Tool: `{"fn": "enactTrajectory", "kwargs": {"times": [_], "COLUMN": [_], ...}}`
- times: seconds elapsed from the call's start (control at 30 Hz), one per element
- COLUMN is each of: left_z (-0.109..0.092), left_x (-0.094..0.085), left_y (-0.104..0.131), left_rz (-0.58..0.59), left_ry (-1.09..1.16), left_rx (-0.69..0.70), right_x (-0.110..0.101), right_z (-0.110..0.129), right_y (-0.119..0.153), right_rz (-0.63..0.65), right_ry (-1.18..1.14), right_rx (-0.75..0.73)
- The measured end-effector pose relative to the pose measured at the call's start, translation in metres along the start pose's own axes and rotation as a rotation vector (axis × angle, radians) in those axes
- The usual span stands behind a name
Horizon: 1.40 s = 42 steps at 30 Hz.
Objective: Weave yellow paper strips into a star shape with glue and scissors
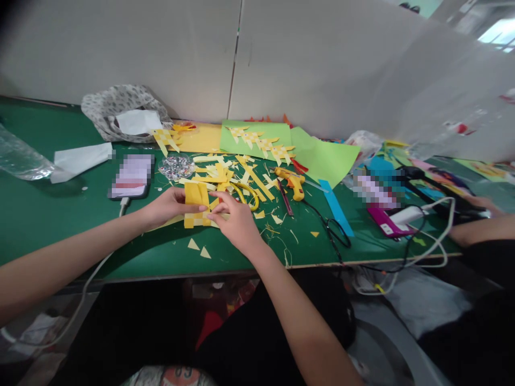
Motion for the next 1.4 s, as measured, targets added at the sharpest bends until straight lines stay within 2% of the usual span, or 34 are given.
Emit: {"fn": "enactTrajectory", "kwargs": {"times": [0.37, 0.53, 0.77, 0.97, 1.13, 1.4], "left_z": [-0.001, -0.004, 0.001, 0.0, 0.001, 0.0], "left_x": [0.001, 0.001, -0.008, -0.004, 0.0, -0.003], "left_y": [0.0, 0.001, -0.002, -0.002, -0.002, -0.001], "left_rz": [0.027, -0.008, -0.087, -0.052, 0.016, -0.071], "left_ry": [-0.047, -0.037, -0.077, -0.1, -0.175, -0.115], "left_rx": [0.065, 0.039, 0.004, 0.019, -0.005, -0.029], "right_x": [0.002, 0.001, -0.007, -0.006, -0.007, -0.007], "right_z": [0.0, -0.006, -0.006, -0.007, -0.006, -0.006], "right_y": [0.002, 0.001, 0.0, 0.001, 0.0, 0.001], "right_rz": [-0.003, -0.078, -0.167, -0.125, -0.15, -0.169], "right_ry": [-0.06, -0.07, 0.0, -0.039, -0.057, -0.114], "right_rx": [0.003, 0.051, 0.086, 0.106, 0.108, 0.118]}}
Point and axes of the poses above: each hand's wrist, its own y-axis away from the middle knuckle, its own x-axis out of the palm, z = x × y, the point moved 4 cm from there along -y, towards the middle knuckle, and after that the axes turned 13 degrees about -x, right-handed, at the moved point
